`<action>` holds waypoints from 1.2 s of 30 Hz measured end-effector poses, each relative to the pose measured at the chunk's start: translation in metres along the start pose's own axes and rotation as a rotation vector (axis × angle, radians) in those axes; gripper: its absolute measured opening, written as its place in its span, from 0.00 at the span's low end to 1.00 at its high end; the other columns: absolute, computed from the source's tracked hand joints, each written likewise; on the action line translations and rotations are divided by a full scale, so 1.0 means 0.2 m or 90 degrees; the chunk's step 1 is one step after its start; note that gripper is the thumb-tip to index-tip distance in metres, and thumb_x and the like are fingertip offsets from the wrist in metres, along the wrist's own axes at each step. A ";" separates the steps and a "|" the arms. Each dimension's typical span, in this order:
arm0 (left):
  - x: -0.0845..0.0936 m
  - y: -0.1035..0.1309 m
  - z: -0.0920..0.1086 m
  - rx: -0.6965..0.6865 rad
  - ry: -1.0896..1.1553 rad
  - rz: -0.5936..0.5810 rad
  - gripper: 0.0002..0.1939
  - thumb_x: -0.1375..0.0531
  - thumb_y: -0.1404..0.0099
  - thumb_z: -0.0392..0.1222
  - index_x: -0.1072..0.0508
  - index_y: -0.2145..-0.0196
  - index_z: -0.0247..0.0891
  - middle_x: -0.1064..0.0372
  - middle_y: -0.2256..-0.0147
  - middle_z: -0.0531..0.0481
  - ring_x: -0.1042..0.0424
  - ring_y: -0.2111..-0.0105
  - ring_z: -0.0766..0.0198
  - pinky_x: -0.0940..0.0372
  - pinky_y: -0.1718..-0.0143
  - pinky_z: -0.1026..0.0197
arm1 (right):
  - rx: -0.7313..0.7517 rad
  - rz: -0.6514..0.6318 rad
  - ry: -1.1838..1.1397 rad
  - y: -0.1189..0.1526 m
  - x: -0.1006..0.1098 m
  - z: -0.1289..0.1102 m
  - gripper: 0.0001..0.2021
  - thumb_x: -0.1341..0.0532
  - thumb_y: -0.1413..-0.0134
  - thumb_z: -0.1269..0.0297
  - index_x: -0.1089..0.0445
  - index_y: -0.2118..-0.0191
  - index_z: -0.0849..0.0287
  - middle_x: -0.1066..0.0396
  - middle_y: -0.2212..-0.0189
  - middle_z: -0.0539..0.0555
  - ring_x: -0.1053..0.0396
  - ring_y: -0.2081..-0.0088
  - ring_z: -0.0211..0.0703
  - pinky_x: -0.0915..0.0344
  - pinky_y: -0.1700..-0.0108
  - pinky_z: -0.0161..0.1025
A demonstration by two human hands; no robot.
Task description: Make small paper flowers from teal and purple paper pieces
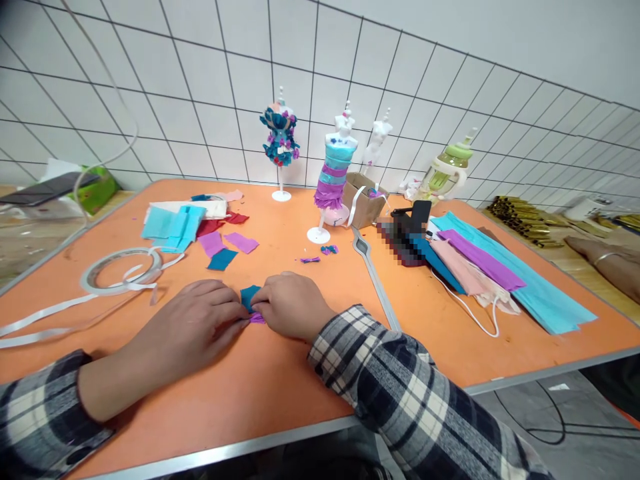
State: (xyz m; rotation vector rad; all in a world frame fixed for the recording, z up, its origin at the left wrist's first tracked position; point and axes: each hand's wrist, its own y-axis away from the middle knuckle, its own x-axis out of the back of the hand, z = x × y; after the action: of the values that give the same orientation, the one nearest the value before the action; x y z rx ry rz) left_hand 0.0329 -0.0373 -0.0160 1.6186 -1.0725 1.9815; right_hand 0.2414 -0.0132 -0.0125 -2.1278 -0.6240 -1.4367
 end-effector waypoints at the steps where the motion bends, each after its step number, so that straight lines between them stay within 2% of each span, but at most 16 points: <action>1: 0.00 0.00 0.00 -0.001 -0.001 -0.002 0.12 0.43 0.29 0.40 0.21 0.67 0.41 0.25 0.71 0.48 0.29 0.66 0.53 0.38 0.60 0.50 | -0.003 0.013 -0.015 0.01 0.01 -0.01 0.11 0.39 0.32 0.66 0.17 0.56 0.53 0.21 0.60 0.52 0.28 0.56 0.43 0.39 0.56 0.39; 4: 0.00 0.00 0.00 0.007 -0.007 -0.011 0.13 0.44 0.29 0.40 0.22 0.68 0.40 0.25 0.71 0.47 0.29 0.66 0.53 0.36 0.60 0.49 | 0.012 0.037 -0.039 0.03 0.03 -0.03 0.10 0.37 0.34 0.63 0.18 0.55 0.54 0.21 0.58 0.53 0.28 0.55 0.43 0.38 0.55 0.38; 7: 0.00 0.01 0.00 0.019 -0.004 -0.022 0.13 0.44 0.29 0.39 0.23 0.70 0.39 0.25 0.71 0.47 0.29 0.66 0.53 0.36 0.60 0.48 | 0.047 0.001 -0.007 0.04 0.03 -0.04 0.11 0.35 0.35 0.57 0.18 0.56 0.57 0.21 0.60 0.54 0.28 0.57 0.44 0.38 0.55 0.39; 13: -0.01 0.01 -0.01 0.027 0.004 -0.020 0.13 0.43 0.29 0.42 0.21 0.69 0.41 0.24 0.71 0.48 0.29 0.66 0.53 0.36 0.59 0.48 | 0.008 -0.044 0.036 0.05 -0.01 -0.04 0.11 0.39 0.31 0.61 0.18 0.59 0.56 0.20 0.63 0.54 0.28 0.61 0.43 0.42 0.60 0.39; 18: -0.01 0.00 -0.01 0.037 0.007 -0.033 0.11 0.42 0.30 0.41 0.22 0.69 0.41 0.24 0.71 0.49 0.28 0.65 0.53 0.37 0.59 0.48 | -0.035 -0.013 0.055 0.05 0.00 -0.08 0.08 0.37 0.32 0.61 0.21 0.55 0.53 0.21 0.65 0.52 0.30 0.62 0.44 0.47 0.64 0.39; 24: 0.00 0.00 -0.01 0.041 -0.004 -0.040 0.13 0.43 0.29 0.42 0.22 0.69 0.41 0.24 0.71 0.49 0.28 0.66 0.52 0.37 0.58 0.48 | -0.063 -0.031 0.067 0.05 0.00 -0.09 0.12 0.40 0.30 0.60 0.19 0.60 0.53 0.22 0.65 0.53 0.31 0.62 0.45 0.46 0.63 0.40; 31: 0.00 -0.01 -0.02 0.052 -0.023 -0.022 0.10 0.42 0.29 0.44 0.21 0.63 0.42 0.21 0.68 0.50 0.25 0.62 0.52 0.38 0.49 0.44 | -0.058 -0.019 0.040 0.05 -0.03 -0.08 0.10 0.40 0.31 0.64 0.20 0.60 0.55 0.22 0.64 0.53 0.30 0.61 0.44 0.44 0.61 0.40; 36: 0.00 -0.01 -0.01 0.050 -0.035 -0.037 0.13 0.44 0.28 0.44 0.21 0.65 0.44 0.22 0.69 0.51 0.24 0.62 0.53 0.41 0.45 0.41 | -0.058 -0.014 0.029 0.05 -0.04 -0.08 0.08 0.39 0.32 0.65 0.21 0.61 0.57 0.23 0.65 0.53 0.30 0.61 0.44 0.44 0.60 0.39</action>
State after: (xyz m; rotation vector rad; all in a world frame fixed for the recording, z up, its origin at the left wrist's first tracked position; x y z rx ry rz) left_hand 0.0327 -0.0344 -0.0155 1.7337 -0.9665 1.9748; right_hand 0.2334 -0.0307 -0.0162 -2.1565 -0.5768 -1.5490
